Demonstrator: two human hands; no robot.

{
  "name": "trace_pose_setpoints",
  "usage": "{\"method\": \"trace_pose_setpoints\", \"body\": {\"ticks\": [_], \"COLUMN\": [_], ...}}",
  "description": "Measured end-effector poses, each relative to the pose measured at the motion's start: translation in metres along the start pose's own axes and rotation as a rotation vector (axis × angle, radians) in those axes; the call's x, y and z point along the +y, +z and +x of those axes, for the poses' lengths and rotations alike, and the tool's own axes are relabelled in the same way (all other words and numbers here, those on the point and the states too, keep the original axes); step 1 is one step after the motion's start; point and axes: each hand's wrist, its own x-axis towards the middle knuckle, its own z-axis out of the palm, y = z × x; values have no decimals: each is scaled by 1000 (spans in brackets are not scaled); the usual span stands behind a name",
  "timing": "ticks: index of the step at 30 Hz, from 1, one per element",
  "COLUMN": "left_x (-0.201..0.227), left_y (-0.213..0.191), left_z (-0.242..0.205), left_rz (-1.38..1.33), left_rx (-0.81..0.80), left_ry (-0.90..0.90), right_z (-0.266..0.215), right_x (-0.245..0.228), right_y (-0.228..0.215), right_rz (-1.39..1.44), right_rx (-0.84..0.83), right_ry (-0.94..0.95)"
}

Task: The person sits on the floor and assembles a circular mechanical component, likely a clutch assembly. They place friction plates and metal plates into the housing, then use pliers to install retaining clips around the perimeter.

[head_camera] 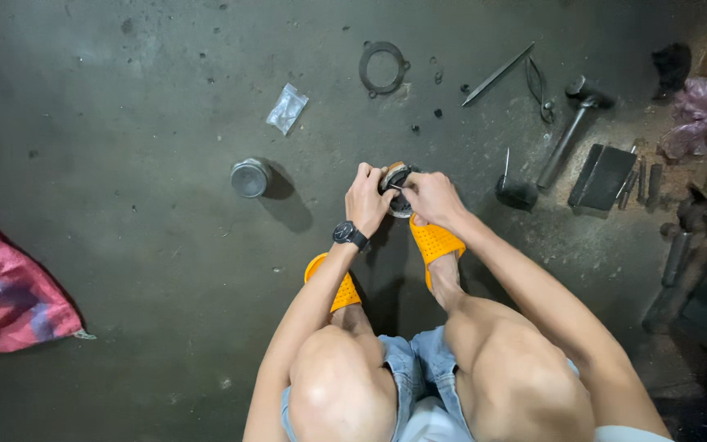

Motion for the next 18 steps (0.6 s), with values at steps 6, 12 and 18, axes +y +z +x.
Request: {"method": "trace_pose_setpoints", "body": {"ticks": [6,12,18], "left_x": [0,0,11], "left_y": [-2,-4,-11], "left_z": [-2,2,4], "left_rz": [5,17,-21], "left_rx": [34,6,25], "left_ry": [54,62,32], "right_z": [-15,-9,-8], "right_x": [13,22,-25], "right_y": [51,68,18], "right_rz": [485,476,17], "right_rx": [176,233,86], "right_ry": [373,449,309]}}
